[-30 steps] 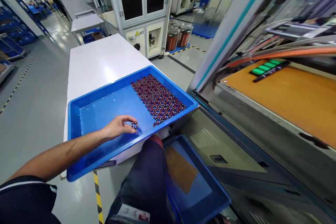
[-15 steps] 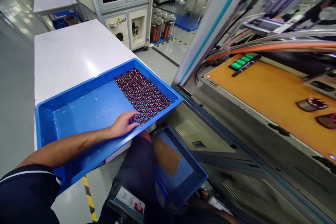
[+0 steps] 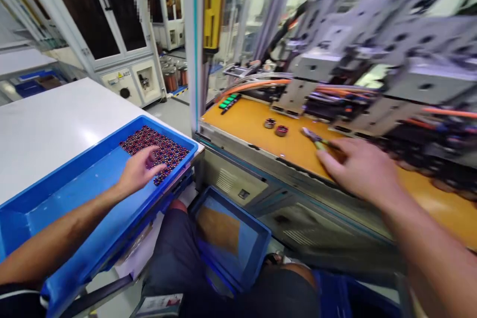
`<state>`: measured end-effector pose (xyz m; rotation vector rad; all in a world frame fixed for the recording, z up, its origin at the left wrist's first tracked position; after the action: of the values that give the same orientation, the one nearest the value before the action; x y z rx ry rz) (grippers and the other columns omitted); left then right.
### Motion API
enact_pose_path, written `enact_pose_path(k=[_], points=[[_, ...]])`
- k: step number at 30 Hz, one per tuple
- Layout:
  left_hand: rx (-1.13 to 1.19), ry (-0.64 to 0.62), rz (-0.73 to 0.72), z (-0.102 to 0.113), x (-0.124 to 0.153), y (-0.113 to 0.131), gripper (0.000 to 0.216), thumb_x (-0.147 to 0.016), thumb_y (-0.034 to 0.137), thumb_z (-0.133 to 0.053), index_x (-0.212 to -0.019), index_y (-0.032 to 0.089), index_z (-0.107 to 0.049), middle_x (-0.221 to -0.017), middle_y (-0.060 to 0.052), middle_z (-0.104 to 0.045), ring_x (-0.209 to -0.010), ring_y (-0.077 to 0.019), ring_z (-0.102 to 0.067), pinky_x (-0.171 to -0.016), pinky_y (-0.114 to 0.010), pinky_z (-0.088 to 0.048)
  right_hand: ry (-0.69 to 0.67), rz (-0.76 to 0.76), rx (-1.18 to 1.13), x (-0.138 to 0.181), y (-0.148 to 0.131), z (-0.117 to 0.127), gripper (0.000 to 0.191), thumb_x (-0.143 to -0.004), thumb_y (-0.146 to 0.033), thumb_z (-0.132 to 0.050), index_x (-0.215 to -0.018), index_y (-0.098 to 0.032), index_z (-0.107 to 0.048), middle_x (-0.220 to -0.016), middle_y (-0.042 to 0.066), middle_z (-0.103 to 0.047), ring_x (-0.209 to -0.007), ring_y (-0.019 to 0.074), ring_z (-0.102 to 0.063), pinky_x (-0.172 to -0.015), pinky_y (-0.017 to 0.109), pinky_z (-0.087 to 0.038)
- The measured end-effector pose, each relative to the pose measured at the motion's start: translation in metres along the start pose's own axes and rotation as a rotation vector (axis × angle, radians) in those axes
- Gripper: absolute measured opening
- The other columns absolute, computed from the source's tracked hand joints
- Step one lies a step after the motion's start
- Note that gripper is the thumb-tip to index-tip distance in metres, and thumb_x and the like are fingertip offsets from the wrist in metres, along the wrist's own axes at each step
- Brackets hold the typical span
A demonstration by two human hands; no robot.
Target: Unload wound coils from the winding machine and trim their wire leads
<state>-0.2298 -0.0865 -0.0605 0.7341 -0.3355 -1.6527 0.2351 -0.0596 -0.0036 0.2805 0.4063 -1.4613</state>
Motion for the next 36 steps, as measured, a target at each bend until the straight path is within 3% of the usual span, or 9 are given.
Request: enact_pose_path(k=[3, 6, 8, 13, 18, 26, 30, 33, 36], points=[[0.143, 0.039, -0.244, -0.008, -0.054, 0.091, 0.053, -0.074, 0.035, -0.077, -0.123, 0.019, -0.062, -0.09, -0.004, -0.065, -0.081, -0.0179, -0.058, -0.086, -0.033, -0.046, -0.084, -0.053, 0.024, -0.007, -0.003, -0.004, 0.031, -0.094, -0.033, -0.057, -0.102, -0.008, -0.072, -0.108, 0.02, -0.07, -0.099, 0.0234, -0.064, -0.084, 0.035, -0.048], [0.256, -0.129, -0.216, -0.054, -0.1, 0.166, 0.049, -0.07, 0.019, -0.08, -0.116, 0.019, -0.064, -0.091, -0.004, -0.068, -0.088, -0.0189, -0.061, -0.093, -0.034, -0.046, -0.121, -0.094, 0.02, -0.012, -0.01, -0.007, 0.03, -0.096, -0.036, -0.057, -0.107, -0.011, -0.067, -0.113, 0.013, -0.068, -0.105, 0.0212, -0.062, -0.094, 0.038, -0.048], [0.261, -0.156, -0.19, -0.087, -0.124, 0.198, 0.059, -0.066, 0.011, -0.081, -0.121, 0.016, -0.061, -0.095, -0.006, -0.069, -0.092, -0.0207, -0.063, -0.095, -0.036, -0.046, -0.129, -0.126, 0.016, -0.013, -0.013, -0.006, 0.027, -0.096, -0.037, -0.059, -0.108, -0.013, -0.065, -0.114, 0.009, -0.066, -0.107, 0.0205, -0.062, -0.097, 0.042, -0.049], [0.315, -0.169, -0.125, -0.134, -0.161, 0.226, 0.08, -0.062, 0.009, -0.084, -0.133, 0.009, -0.049, -0.094, -0.009, -0.069, -0.086, -0.0204, -0.065, -0.088, -0.035, -0.05, -0.129, -0.163, -0.012, -0.013, -0.014, 0.002, 0.031, -0.097, -0.04, -0.057, -0.111, -0.013, -0.064, -0.116, 0.01, -0.064, -0.11, 0.0211, -0.061, -0.098, 0.043, -0.05], [0.318, -0.1, -0.116, -0.128, -0.163, 0.227, 0.073, -0.065, 0.009, -0.08, -0.131, 0.012, -0.049, -0.08, 0.0, -0.064, -0.076, -0.0155, -0.063, -0.085, -0.032, -0.051, -0.09, -0.207, -0.124, -0.015, -0.01, 0.006, 0.032, -0.097, -0.041, -0.058, -0.113, -0.013, -0.063, -0.119, 0.01, -0.062, -0.112, 0.0222, -0.06, -0.098, 0.045, -0.05], [0.602, 0.027, -0.084, -0.065, -0.126, 0.216, 0.07, -0.07, 0.02, -0.074, -0.13, 0.017, -0.04, -0.095, -0.005, -0.068, -0.083, -0.0137, -0.069, -0.084, -0.031, -0.054, 0.03, -0.199, -0.247, -0.017, -0.007, 0.008, 0.029, -0.095, -0.038, -0.061, -0.11, -0.014, -0.064, -0.115, 0.009, -0.064, -0.107, 0.0209, -0.062, -0.096, 0.044, -0.052], [0.838, -0.004, -0.083, -0.051, -0.054, 0.205, 0.07, -0.065, 0.02, -0.08, -0.125, 0.019, -0.045, -0.105, -0.007, -0.072, -0.096, -0.0155, -0.07, -0.091, -0.03, -0.054, 0.149, -0.11, -0.244, 0.0, -0.022, 0.035, 0.031, -0.095, -0.029, -0.06, -0.119, -0.009, -0.062, -0.126, 0.016, -0.061, -0.123, 0.0257, -0.055, -0.106, 0.046, -0.045], [0.872, -0.013, -0.27, -0.045, 0.012, 0.203, 0.063, -0.072, 0.016, -0.079, -0.126, 0.023, -0.048, -0.107, -0.006, -0.072, -0.097, -0.0155, -0.07, -0.088, -0.029, -0.056, 0.23, -0.003, -0.318, 0.04, -0.051, 0.072, 0.036, -0.098, -0.027, -0.052, -0.13, -0.011, -0.057, -0.135, 0.017, -0.057, -0.126, 0.0251, -0.054, -0.108, 0.044, -0.046], [0.808, 0.033, -0.46, -0.044, 0.059, 0.204, 0.066, -0.076, 0.008, -0.075, -0.133, 0.028, -0.046, -0.111, -0.005, -0.07, -0.097, -0.014, -0.07, -0.085, -0.026, -0.059, 0.266, 0.358, -0.622, 0.094, -0.092, 0.109, 0.033, -0.096, -0.029, -0.058, -0.128, -0.023, -0.06, -0.131, 0.008, -0.063, -0.113, 0.0218, -0.064, -0.093, 0.037, -0.056]])
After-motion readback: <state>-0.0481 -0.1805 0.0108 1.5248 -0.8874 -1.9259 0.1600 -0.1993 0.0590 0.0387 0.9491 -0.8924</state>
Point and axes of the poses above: each hand's wrist, its own x-axis away from the middle knuckle, its own z-axis out of the back of the hand, y = z × x, the point moved 4 cm from there along -x, towards the middle knuckle
